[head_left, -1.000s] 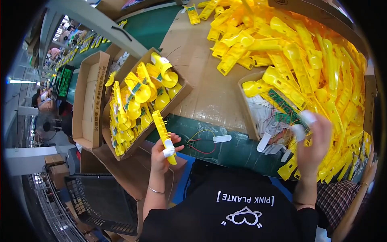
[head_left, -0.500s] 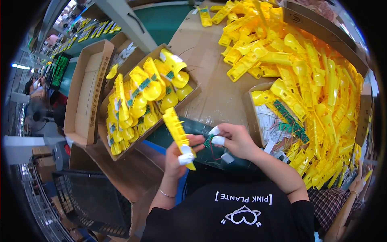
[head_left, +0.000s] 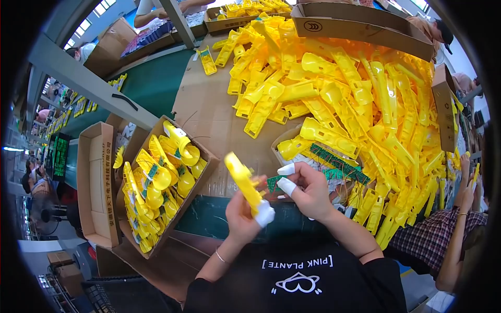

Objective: Assembling yellow plastic flashlights by inserting internal components and circuit boards into the housing.

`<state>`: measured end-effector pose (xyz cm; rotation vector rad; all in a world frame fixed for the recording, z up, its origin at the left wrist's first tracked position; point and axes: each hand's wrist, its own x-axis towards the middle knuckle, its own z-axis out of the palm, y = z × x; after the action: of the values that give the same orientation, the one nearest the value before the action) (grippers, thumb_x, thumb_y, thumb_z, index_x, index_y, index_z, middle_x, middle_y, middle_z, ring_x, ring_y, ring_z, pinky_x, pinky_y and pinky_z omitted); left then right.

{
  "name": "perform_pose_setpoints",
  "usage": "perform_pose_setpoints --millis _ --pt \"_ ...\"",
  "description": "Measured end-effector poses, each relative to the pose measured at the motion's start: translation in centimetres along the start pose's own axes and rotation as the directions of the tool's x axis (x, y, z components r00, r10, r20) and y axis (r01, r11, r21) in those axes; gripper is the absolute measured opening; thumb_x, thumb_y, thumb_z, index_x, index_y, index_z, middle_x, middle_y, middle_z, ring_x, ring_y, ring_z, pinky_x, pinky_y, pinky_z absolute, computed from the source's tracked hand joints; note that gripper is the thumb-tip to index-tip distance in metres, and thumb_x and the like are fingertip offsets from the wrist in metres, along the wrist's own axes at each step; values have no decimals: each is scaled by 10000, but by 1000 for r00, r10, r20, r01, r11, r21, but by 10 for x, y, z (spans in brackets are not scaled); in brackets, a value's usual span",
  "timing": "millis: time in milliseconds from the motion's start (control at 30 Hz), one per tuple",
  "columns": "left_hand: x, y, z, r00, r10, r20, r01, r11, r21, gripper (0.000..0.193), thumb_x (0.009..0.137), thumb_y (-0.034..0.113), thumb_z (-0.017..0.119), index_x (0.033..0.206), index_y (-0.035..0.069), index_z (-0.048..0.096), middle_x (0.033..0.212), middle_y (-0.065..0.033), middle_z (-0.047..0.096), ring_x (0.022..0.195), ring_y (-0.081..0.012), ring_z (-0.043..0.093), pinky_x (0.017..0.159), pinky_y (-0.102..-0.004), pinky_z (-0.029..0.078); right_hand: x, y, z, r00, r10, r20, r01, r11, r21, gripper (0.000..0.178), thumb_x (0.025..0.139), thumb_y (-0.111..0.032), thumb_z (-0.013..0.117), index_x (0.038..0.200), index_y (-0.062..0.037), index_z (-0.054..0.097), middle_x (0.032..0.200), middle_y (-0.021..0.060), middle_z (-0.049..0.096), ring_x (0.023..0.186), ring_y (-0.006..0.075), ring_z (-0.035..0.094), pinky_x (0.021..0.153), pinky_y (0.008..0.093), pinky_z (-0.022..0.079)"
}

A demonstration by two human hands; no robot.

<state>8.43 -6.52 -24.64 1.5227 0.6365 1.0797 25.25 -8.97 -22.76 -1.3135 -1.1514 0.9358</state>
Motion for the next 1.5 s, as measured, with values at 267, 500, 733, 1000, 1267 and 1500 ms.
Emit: perform_pose_setpoints --millis 267,500,733,1000,1267,1500 --pt "7 -34 -22 931 -304 205 327 439 -837 553 888 279 486 1337 13 304 1219 -127 499 1102 -249 509 947 -378 402 7 -25 19 989 5 149 -14 998 60 161 790 4 611 922 19 520 694 18 557 565 57 537 499 205 446" --pt "1 -39 -17 953 -243 180 259 350 -900 458 912 300 447 1279 32 391 1238 -121 497 1120 -260 504 980 -393 377 10 -26 29 973 -173 154 201 960 -192 149 734 -2 632 813 6 505 638 50 519 515 107 534 479 235 442" --pt "-1 -43 -14 964 -228 138 229 443 -867 465 927 330 421 1287 40 370 1224 -110 496 1117 -239 501 970 -378 385 10 -27 34 955 -260 143 289 927 -241 157 713 7 627 809 3 503 636 79 488 501 182 521 459 284 428" --pt "-1 -27 -6 937 -343 67 224 445 -867 458 938 333 392 1290 41 364 1234 -108 482 1121 -238 493 977 -380 375 8 -33 28 843 -465 269 535 679 -502 226 680 -17 632 892 17 561 822 114 506 724 240 557 568 316 472" --pt "-6 -27 -5 934 -345 88 249 454 -856 493 925 370 416 1305 62 353 1248 -78 471 1156 -217 468 1000 -367 350 5 -30 25 734 -537 415 672 485 -560 237 634 -73 604 842 39 583 877 132 526 753 246 562 595 286 491" --pt "-14 -28 9 936 -346 59 238 502 -831 487 927 382 409 1300 73 355 1243 -74 473 1158 -206 465 1003 -365 347 2 -30 20 737 -520 432 671 486 -561 226 618 -69 611 812 42 585 859 132 531 735 246 565 587 288 492"
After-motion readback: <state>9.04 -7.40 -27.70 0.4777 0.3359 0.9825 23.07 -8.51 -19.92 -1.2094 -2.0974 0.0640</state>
